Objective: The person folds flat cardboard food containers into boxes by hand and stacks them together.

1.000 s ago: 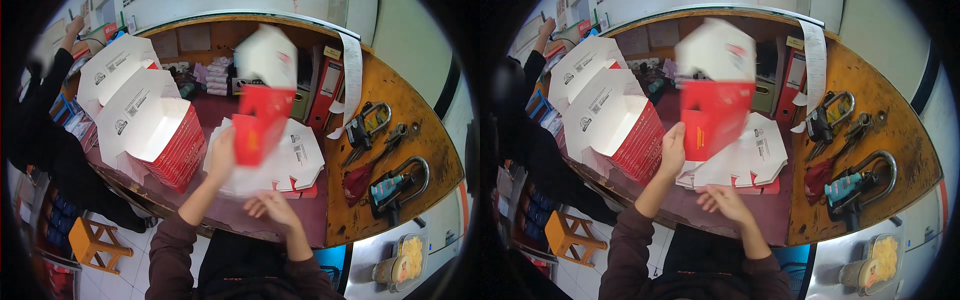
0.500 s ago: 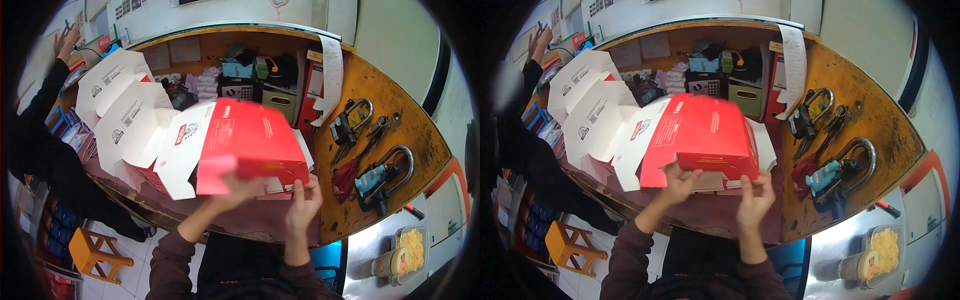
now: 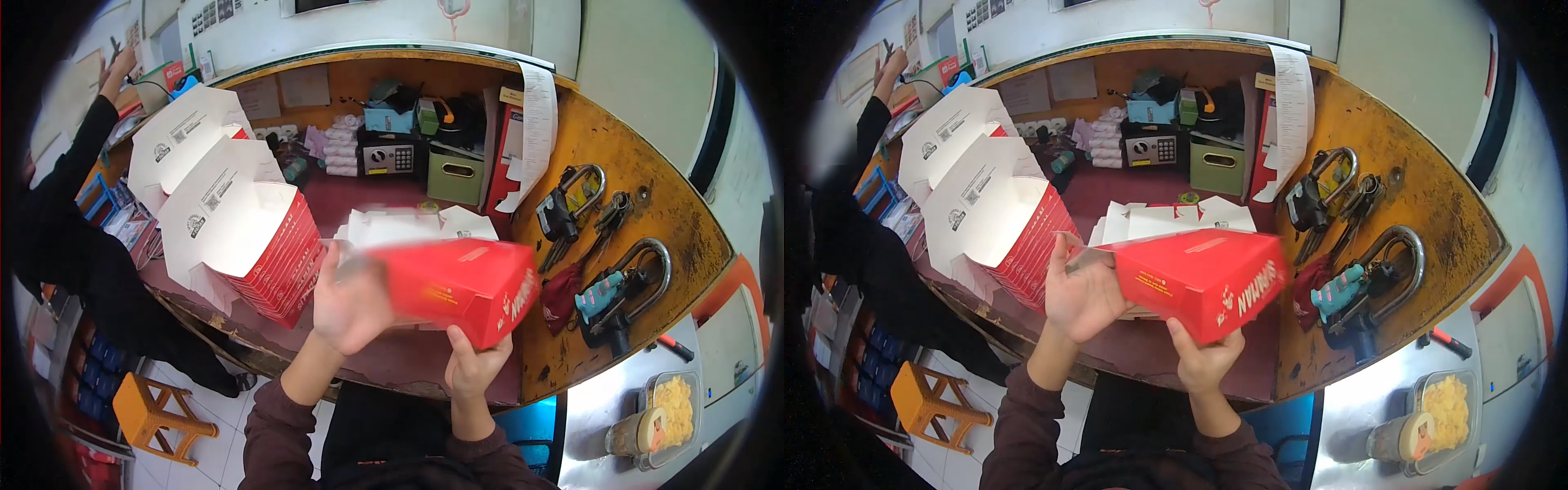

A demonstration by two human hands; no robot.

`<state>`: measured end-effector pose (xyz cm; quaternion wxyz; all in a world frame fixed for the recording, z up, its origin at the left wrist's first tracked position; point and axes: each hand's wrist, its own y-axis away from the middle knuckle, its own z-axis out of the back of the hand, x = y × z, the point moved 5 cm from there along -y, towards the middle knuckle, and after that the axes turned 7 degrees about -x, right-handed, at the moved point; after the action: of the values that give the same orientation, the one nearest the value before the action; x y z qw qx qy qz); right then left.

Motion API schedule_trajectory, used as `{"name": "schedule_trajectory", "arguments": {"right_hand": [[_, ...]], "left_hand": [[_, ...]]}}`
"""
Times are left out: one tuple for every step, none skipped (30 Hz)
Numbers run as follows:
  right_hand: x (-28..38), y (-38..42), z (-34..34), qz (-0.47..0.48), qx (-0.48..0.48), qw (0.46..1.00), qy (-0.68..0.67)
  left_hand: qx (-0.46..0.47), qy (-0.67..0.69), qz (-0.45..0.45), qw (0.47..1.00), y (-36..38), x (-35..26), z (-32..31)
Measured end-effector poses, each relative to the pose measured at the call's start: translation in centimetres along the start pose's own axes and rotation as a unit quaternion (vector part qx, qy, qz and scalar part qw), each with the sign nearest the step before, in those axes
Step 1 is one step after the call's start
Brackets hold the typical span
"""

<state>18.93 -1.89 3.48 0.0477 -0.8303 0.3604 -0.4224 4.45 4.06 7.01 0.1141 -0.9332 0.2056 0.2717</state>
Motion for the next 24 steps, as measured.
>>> {"name": "schedule_trajectory", "arguments": {"right_hand": [[0.2,0.3,-0.1,0.023,0.001,1.000,-0.007],[0.4,0.4,-0.2,0.046,0.002,0.999,-0.014],[0.4,0.4,-0.3,0.046,0.002,0.999,-0.015],[0.2,0.2,-0.1,0.027,-0.011,0.998,-0.055],[0.1,0.0,0.1,0.008,-0.024,0.995,-0.094],[0.1,-0.2,0.2,0.008,-0.023,0.995,-0.093],[0.2,-0.3,0.3,0.027,-0.029,0.994,-0.106],[0.4,-0.5,0.4,0.047,-0.035,0.991,-0.120],[0.4,-0.3,0.2,0.047,-0.033,0.991,-0.120],[0.5,0.0,-0.3,0.052,-0.016,0.988,-0.143],[0.4,0.5,-0.9,0.057,0.000,0.984,-0.167],[-0.3,1.3,-1.7,0.056,0.000,0.985,-0.166],[-2.0,2.2,-2.7,0.007,-0.002,0.981,-0.194],[-3.3,2.6,-3.1,-0.041,-0.006,0.974,-0.221],[-4.1,2.4,-2.9,-0.061,-0.006,0.972,-0.227],[-4.5,1.9,-2.4,-0.061,-0.004,0.972,-0.227],[-4.3,1.5,-2.0,-0.003,0.044,0.996,-0.082],[-4.3,1.3,-1.9,0.055,0.091,0.992,0.065],[-4.4,1.2,-2.1,0.102,0.104,0.985,0.095],[-5.8,1.2,-1.3,0.183,0.233,0.923,0.247],[-6.7,0.8,0.6,0.183,0.233,0.922,0.248],[-8.4,0.1,3.0,-0.018,0.212,0.977,0.031],[-9.9,0.0,4.8,-0.219,0.171,0.942,-0.188],[-9.5,-0.8,6.0,-0.269,0.168,0.915,-0.250]], "left_hand": [[0.044,0.044,0.026,0.998,0.1,0.1,-0.2],[0.089,0.088,0.052,0.991,0.2,0.2,-0.6],[0.085,0.075,0.024,0.993,0.2,-0.1,-0.7],[0.086,0.074,0.024,0.993,0.1,0.0,-0.8],[0.052,0.061,0.007,0.997,-0.1,0.0,-0.5],[0.019,0.049,-0.010,0.999,-0.3,-0.1,-0.1],[0.019,0.051,-0.011,0.998,-0.5,0.4,0.8],[-0.017,-0.196,-0.176,0.964,-0.5,0.0,2.2],[-0.053,-0.425,-0.326,0.843,0.3,-0.3,2.8],[-0.054,-0.425,-0.329,0.842,0.7,0.6,2.5],[-0.083,-0.389,-0.341,0.852,1.2,1.5,2.0],[-0.113,-0.351,-0.352,0.860,1.6,2.2,1.9],[-0.097,-0.289,-0.342,0.889,1.9,2.9,2.0],[-0.097,-0.288,-0.341,0.889,1.9,2.9,1.8],[-0.141,-0.232,-0.283,0.920,1.5,3.0,2.3],[-0.184,-0.174,-0.224,0.941,1.2,3.1,2.6],[-0.146,-0.200,-0.238,0.939,0.9,2.6,1.6],[-0.149,-0.200,-0.238,0.939,0.9,1.7,1.4],[-0.122,-0.055,-0.110,0.985,0.7,1.6,1.5],[-0.088,0.092,0.021,0.992,0.6,1.7,1.4],[-0.110,0.046,-0.007,0.993,0.1,0.8,3.0],[-0.110,0.047,-0.007,0.993,-0.2,-0.2,4.5],[-0.102,-0.007,0.011,0.995,-0.3,-1.3,5.9],[-0.094,-0.062,0.027,0.993,-0.3,-2.4,7.1]]}}
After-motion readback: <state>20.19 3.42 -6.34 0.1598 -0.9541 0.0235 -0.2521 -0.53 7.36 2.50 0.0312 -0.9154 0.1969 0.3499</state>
